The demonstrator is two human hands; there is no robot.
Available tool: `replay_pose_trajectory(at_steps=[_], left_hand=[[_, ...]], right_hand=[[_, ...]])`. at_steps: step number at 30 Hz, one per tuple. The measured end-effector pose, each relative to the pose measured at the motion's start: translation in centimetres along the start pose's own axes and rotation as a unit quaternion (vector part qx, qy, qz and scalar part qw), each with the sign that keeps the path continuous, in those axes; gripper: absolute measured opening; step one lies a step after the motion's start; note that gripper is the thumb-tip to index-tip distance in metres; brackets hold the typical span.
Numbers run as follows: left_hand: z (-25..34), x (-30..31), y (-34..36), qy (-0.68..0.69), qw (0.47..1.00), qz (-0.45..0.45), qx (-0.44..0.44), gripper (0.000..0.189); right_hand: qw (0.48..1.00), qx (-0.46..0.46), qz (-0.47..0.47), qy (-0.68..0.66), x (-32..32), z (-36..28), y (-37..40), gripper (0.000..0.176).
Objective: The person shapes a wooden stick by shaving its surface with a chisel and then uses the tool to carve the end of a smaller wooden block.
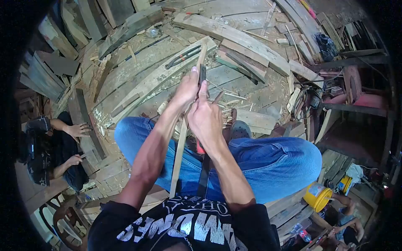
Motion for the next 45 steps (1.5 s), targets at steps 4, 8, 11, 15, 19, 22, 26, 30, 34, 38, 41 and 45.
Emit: replay_pose_trajectory(at_steps=[4,8,11,15,19,22,26,30,34,38,41,45], left_hand=[[-1.2,-0.2,-1.2,0.024,1.0,-0.01,-0.014,0.069],[-0.3,0.0,-0.6,-0.016,1.0,0.009,-0.024,0.07],[-0.7,-0.4,-0.6,-0.037,0.999,-0.011,0.013,0.072],[0.8,-0.5,0.5,-0.046,0.999,0.011,0.006,0.069],[0.7,-1.0,0.6,0.041,0.999,-0.033,-0.001,0.068],[-0.6,-0.8,-0.5,-0.078,0.997,0.023,-0.009,0.07],[-1.6,-1.0,-1.4,0.048,0.997,-0.04,-0.033,0.06],[-2.2,-0.9,-1.4,-0.038,0.999,0.0,-0.019,0.059],[-0.1,-0.8,0.0,0.055,0.998,-0.037,-0.022,0.057],[-1.4,-0.9,-0.1,-0.007,1.0,-0.026,0.003,0.055],[-1.2,-1.0,-0.2,0.048,0.998,-0.044,0.015,0.055],[0.4,-0.8,0.4,0.041,0.998,-0.03,-0.024,0.056]], right_hand=[[0.999,-0.031,-0.015,-0.001,0.1,-0.5,0.1,0.053],[0.999,-0.029,-0.013,0.011,0.1,-0.5,0.5,0.053],[1.0,0.014,0.008,0.011,-0.4,0.2,1.2,0.052],[0.999,-0.04,-0.026,-0.009,0.8,-0.2,0.7,0.052],[1.0,-0.014,-0.009,0.0,0.6,-0.1,0.9,0.052],[1.0,-0.001,0.017,-0.01,0.7,0.0,0.9,0.052],[1.0,-0.01,0.002,-0.003,0.8,-0.5,1.1,0.051],[1.0,-0.023,-0.002,-0.002,1.1,0.2,0.1,0.052],[0.999,0.001,0.011,0.045,0.3,-0.6,1.2,0.052],[1.0,-0.016,0.011,0.004,1.0,-0.3,-0.8,0.053],[0.999,-0.033,-0.006,0.027,0.8,-0.3,0.1,0.052],[1.0,-0.026,-0.001,-0.007,1.4,-0.5,-0.8,0.051]])
Point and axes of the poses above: each hand's wrist, its own y-axis away from the middle knuckle, its own x-axis out of the back of the hand, z = x × y, the point moved 6 cm from there along -y, towards the middle knuckle, and after that the axes turned 11 degrees about -z, right-handed, at the moved point
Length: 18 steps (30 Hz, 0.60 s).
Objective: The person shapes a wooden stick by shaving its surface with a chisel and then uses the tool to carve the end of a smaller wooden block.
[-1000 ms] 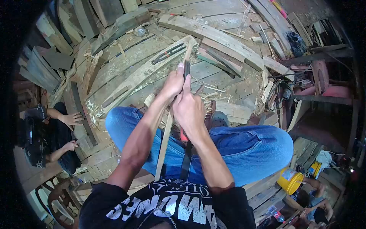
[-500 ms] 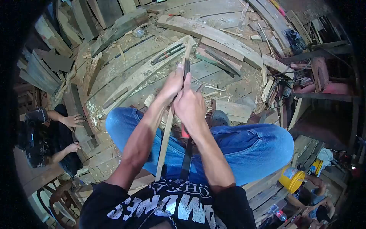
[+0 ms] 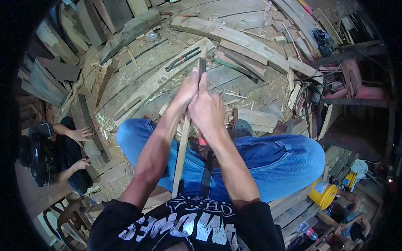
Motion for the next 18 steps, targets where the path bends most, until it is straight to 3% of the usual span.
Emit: replay_pose_trajectory(at_steps=[3,4,7,18], left_hand=[[-1.1,0.2,-0.4,0.014,0.998,-0.005,0.055,0.067],[-1.0,-0.1,-0.6,0.023,1.0,0.003,0.018,0.066],[-0.7,0.1,-0.5,0.057,0.998,-0.018,0.033,0.053],[-0.8,-0.7,-0.6,0.092,0.995,-0.04,0.025,0.052]], right_hand=[[0.999,0.023,-0.006,0.04,-0.2,0.0,0.4,0.05],[1.0,0.01,-0.007,0.019,0.0,0.3,0.1,0.05],[1.0,0.021,0.008,0.008,-0.2,0.6,-0.8,0.052],[0.999,0.004,-0.028,0.024,-0.5,0.4,-0.3,0.054]])
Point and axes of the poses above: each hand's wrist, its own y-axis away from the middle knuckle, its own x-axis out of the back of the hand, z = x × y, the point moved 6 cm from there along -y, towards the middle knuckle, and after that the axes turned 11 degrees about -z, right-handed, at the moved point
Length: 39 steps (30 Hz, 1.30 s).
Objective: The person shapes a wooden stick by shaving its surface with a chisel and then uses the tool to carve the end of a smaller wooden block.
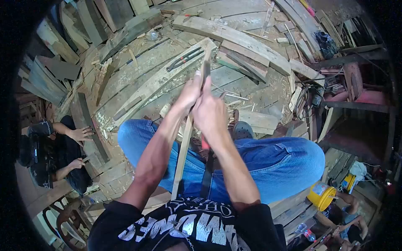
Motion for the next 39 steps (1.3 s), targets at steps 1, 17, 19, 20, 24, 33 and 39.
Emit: replay_pose_trajectory(at_steps=[1,17,19,20,24,33,39], left_hand=[[-0.8,0.2,-0.2,-0.017,1.0,-0.001,0.012,0.052],[-1.4,1.0,-0.9,0.026,1.0,0.008,0.01,0.054],[0.4,0.5,0.3,0.016,1.0,0.015,-0.007,0.054],[0.3,0.4,0.5,0.003,1.0,0.007,0.021,0.053],[-0.8,0.3,-0.3,0.018,1.0,0.001,0.001,0.054],[-1.8,0.0,-0.5,0.049,0.998,-0.025,-0.011,0.063],[-0.4,-0.7,1.0,0.054,0.996,-0.028,0.06,0.055]], right_hand=[[1.0,-0.005,0.004,0.005,0.0,0.0,-0.6,0.054],[0.999,-0.019,0.024,-0.035,0.5,0.2,-1.5,0.053],[1.0,-0.013,0.015,0.003,0.4,-0.2,-0.6,0.054],[0.999,-0.03,-0.015,0.008,0.0,0.0,-0.2,0.054],[0.999,-0.029,0.016,-0.01,1.2,0.0,-2.1,0.052],[0.998,-0.021,0.043,0.027,1.5,-0.1,-2.3,0.051],[0.997,-0.057,0.022,-0.042,1.3,2.7,-0.8,0.051]])
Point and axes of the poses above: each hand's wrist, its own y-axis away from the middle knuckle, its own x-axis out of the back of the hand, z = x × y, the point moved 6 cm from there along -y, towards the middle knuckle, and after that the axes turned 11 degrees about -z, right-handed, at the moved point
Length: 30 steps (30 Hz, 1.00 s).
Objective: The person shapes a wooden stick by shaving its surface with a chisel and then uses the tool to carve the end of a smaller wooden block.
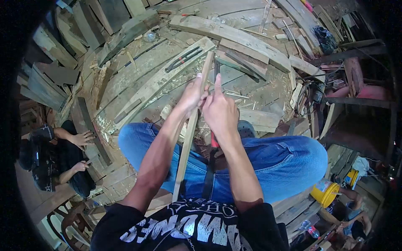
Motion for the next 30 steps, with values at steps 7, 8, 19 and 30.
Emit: replay_pose_trajectory(at_steps=[7,8,19,30], left_hand=[[0.3,-1.0,0.1,0.091,0.993,-0.065,0.026,0.051],[0.3,-0.9,0.0,0.092,0.993,-0.065,0.027,0.051],[0.1,0.0,-0.6,0.007,1.0,-0.007,-0.021,0.057],[-1.1,0.3,-1.5,-0.013,0.999,0.02,-0.028,0.065]], right_hand=[[1.0,0.002,-0.007,-0.022,0.6,-0.4,2.5,0.052],[1.0,0.001,-0.009,-0.022,0.4,-0.4,2.8,0.052],[0.998,0.043,-0.027,0.031,-1.4,-1.0,3.8,0.054],[0.998,0.055,0.013,0.036,-1.5,-1.2,0.4,0.052]])
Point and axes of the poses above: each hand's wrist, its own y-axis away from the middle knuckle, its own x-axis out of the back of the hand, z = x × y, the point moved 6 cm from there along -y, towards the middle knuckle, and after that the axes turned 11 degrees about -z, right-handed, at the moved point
